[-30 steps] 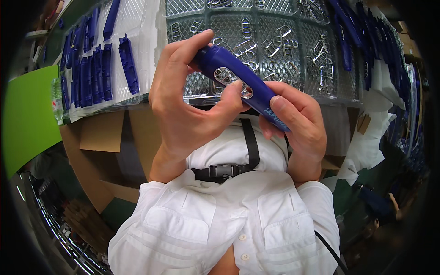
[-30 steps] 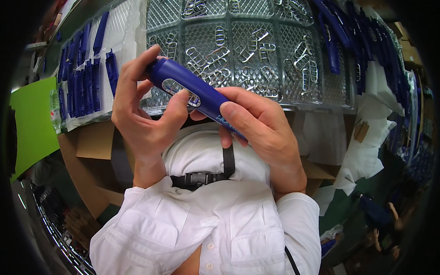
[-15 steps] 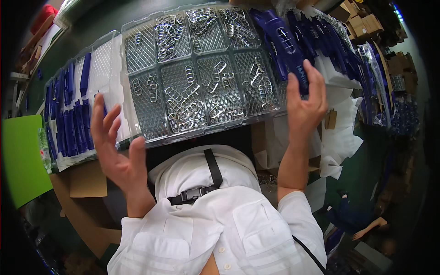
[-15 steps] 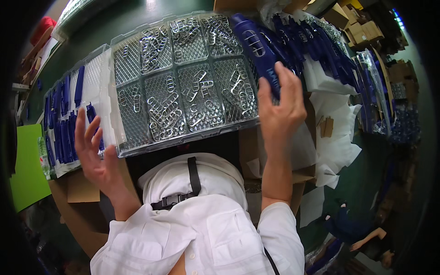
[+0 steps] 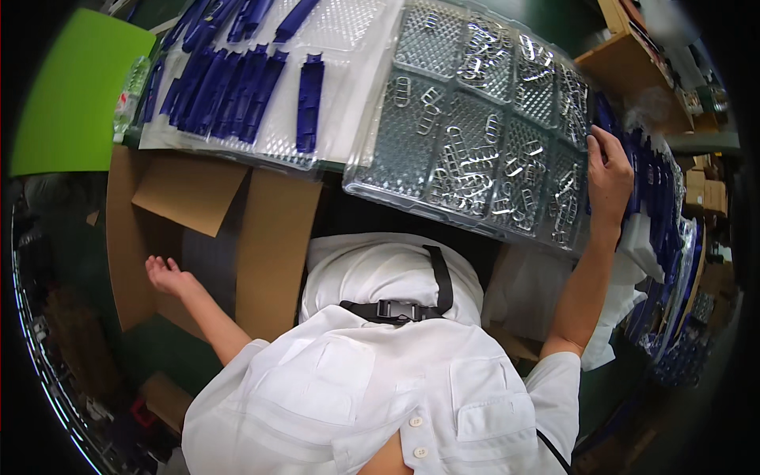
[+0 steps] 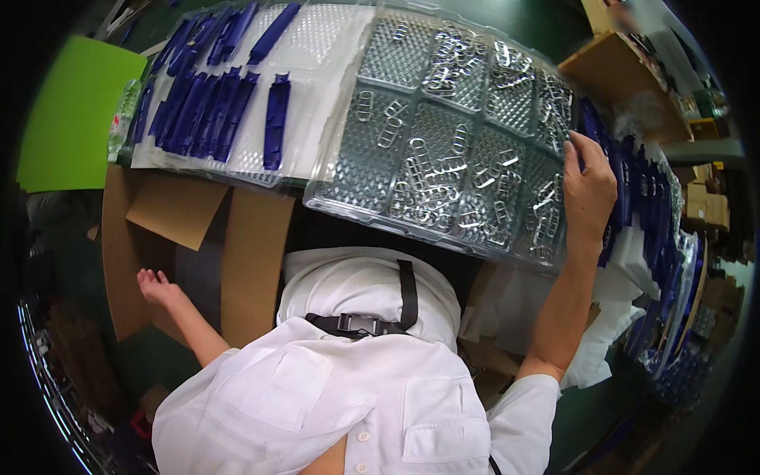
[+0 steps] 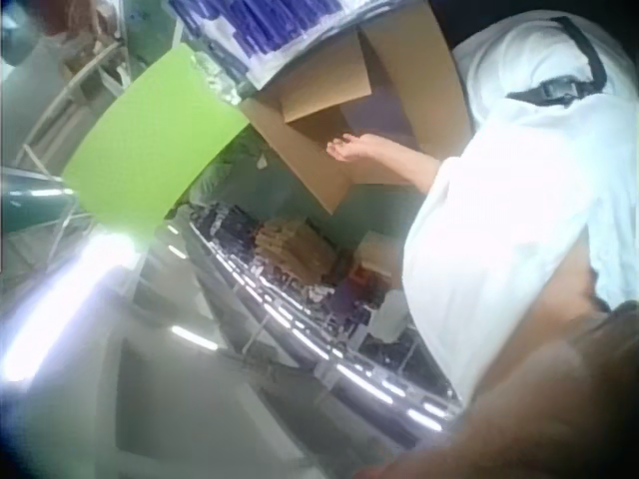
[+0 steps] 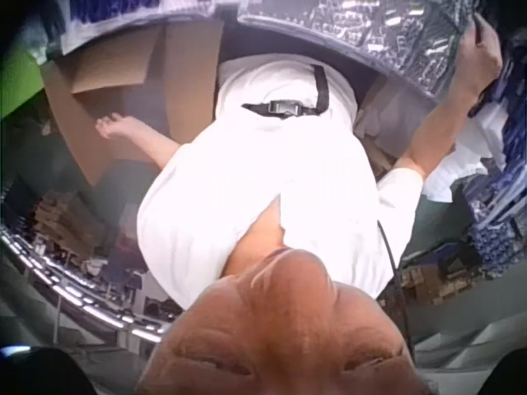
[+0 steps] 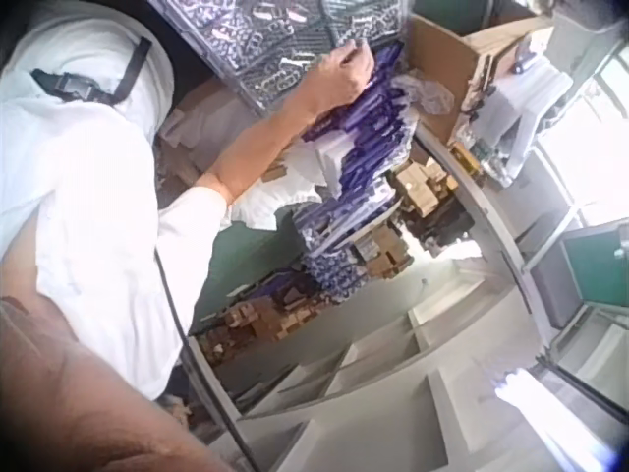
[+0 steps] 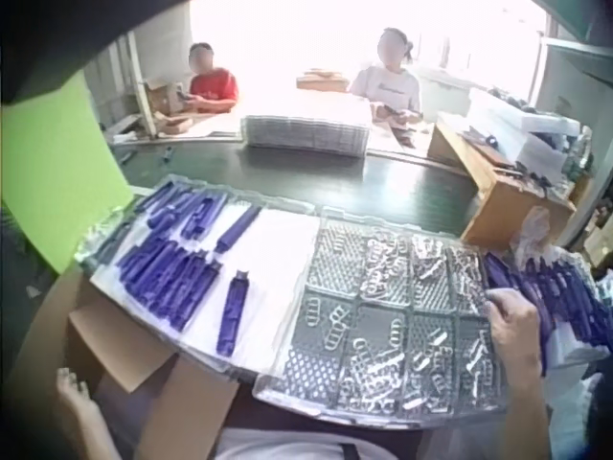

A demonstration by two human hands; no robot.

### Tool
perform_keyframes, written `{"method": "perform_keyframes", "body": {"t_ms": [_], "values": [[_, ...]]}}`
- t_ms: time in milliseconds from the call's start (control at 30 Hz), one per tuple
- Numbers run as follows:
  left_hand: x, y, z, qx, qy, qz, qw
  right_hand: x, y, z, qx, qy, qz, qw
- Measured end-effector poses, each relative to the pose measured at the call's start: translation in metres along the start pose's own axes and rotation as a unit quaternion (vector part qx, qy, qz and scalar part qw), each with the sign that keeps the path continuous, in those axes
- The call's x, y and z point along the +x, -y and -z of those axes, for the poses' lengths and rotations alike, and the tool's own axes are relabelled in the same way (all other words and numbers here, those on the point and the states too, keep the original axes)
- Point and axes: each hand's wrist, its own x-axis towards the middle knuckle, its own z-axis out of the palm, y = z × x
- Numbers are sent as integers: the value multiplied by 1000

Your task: Insert metal clips into blue plastic housings and pack them into a box.

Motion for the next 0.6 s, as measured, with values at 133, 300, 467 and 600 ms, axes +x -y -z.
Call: {"method": "perform_keyframes", "body": {"t_ms": [133,300,467,600], "values": [[67,181,10,80,67,197,975,50,8,-53,-7,78,118,990],[119,271,73,-81,-84,253,960,87,66,-147,13,167,234,958],[106,276,-13,482,252,-31,839,108,29,-147,-93,293,165,937],[152,273,-67,339,325,-225,854,111,5,-159,105,261,97,955]]}}
